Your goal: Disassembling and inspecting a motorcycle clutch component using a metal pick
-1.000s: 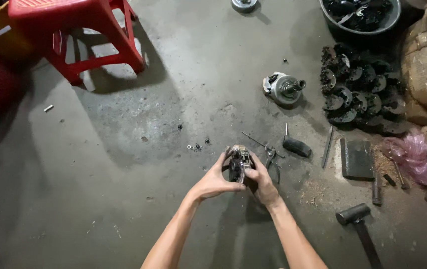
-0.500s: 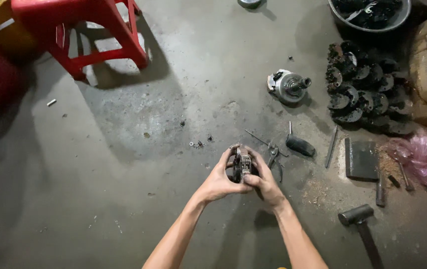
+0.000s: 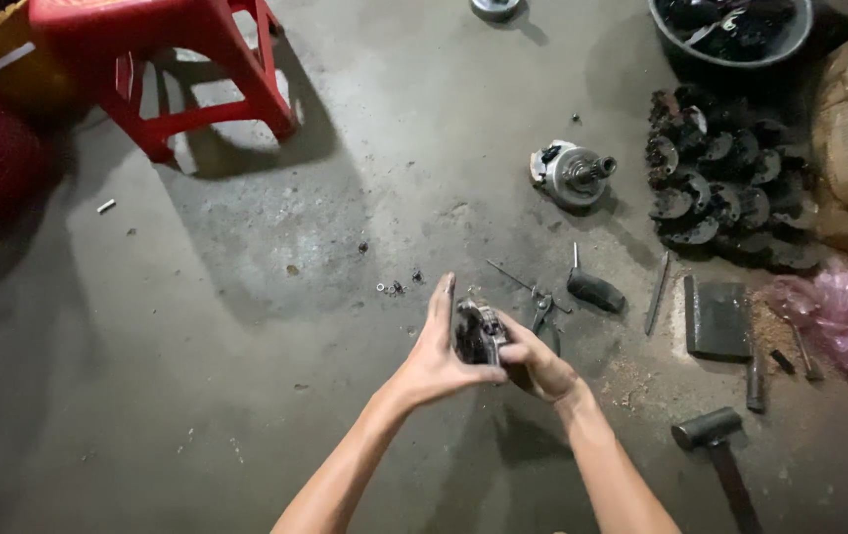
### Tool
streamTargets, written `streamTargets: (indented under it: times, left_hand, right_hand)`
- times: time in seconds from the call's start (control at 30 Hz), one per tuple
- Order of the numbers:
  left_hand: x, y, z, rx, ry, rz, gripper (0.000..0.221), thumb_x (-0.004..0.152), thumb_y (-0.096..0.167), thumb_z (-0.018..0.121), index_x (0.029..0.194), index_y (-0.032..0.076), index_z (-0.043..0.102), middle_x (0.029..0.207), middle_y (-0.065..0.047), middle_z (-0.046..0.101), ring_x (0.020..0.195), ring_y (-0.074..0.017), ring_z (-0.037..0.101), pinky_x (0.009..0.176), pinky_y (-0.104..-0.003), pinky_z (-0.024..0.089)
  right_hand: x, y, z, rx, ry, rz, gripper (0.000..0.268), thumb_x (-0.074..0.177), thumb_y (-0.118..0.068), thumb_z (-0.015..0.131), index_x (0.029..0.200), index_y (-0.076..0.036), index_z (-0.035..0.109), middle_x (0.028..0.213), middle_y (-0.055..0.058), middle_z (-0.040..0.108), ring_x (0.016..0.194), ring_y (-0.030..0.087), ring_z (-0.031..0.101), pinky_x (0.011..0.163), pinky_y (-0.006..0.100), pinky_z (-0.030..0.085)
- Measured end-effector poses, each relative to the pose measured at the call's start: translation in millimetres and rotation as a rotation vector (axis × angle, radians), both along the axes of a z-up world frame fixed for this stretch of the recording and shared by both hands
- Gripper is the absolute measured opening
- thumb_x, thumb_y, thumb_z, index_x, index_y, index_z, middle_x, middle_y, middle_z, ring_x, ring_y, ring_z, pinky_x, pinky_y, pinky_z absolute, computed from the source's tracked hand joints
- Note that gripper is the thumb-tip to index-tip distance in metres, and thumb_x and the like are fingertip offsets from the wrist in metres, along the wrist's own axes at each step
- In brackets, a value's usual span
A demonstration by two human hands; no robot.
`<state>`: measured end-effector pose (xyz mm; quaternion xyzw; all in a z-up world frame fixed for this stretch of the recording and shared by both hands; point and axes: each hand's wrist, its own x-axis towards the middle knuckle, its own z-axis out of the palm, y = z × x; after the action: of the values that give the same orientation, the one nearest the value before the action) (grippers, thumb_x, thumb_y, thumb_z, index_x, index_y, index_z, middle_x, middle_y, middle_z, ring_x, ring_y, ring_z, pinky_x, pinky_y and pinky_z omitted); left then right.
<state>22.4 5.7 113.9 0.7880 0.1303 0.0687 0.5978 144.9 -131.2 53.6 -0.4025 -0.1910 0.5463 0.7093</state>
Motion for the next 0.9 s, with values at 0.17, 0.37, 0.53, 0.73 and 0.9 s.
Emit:
streamTargets:
  times: [0.17,0.37,0.53,0.73,0.9]
  left_hand:
    - [4.5,-1.9,-35.7,-0.110,0.088,0.006,0.141,0.050,0.041,0.097,0.162,0.007,0.018,0.149,-0.030,0.038,0.139,-0.0491,0.041,0.113,-0.058,0.040]
    - [4.3,-11.6,-38.1,-0.214,-0.004,0.094,0.128,0.047,0.028,0.098,0.158,0.012,0.035,0.135,-0.020,0.053,0.128,-0.0352,0.054,0.106,-0.046,0.050]
    - [1.5,-2.0,-34.5,-0.188,-0.060,0.101,0.121,0.055,0.023,0.093,0.159,0.011,0.031,0.140,-0.023,0.047,0.132,-0.0394,0.048,0.103,-0.052,0.051]
    - [0.5,-0.5,-33.0,0.745,-0.079,-0.165,0.124,0.054,0.022,0.087,0.160,0.007,0.025,0.151,-0.021,0.038,0.139,-0.0436,0.039,0.105,-0.054,0.045]
    - [-3.3,-3.2,-13.1,0.149,-0.024,-0.064,0.138,0.059,0.038,0.095,0.160,-0.001,0.009,0.159,-0.042,0.006,0.146,-0.0642,0.013,0.116,-0.072,0.026]
  right_hand:
    - [-18.1,-10.8,-15.4,-0.209,-0.073,-0.163,0.091,0.068,-0.018,0.071,0.154,-0.015,0.042,0.136,0.016,0.052,0.096,0.022,0.060,0.075,0.050,0.067]
    - [-21.0,-9.5,-33.0,-0.170,-0.095,-0.289,0.088,0.063,-0.017,0.071,0.149,-0.013,0.049,0.123,0.017,0.060,0.084,0.020,0.058,0.058,0.042,0.065]
    - [-19.1,-5.3,-9.5,-0.179,-0.102,-0.189,0.093,0.068,-0.026,0.075,0.154,-0.015,0.044,0.153,0.015,0.043,0.122,0.031,0.054,0.087,0.061,0.060]
    - [21.7,-19.9,-100.2,-0.433,0.311,-0.100,0.080,0.086,-0.077,0.054,0.137,-0.016,0.067,0.121,0.026,0.068,0.115,0.042,0.063,0.104,0.060,0.048]
    - [-5.6,-1.1,53.6,-0.037,0.190,0.015,0.023,0.086,-0.017,0.068,0.087,0.006,0.068,0.089,0.020,0.070,0.086,0.030,0.068,0.076,0.047,0.056]
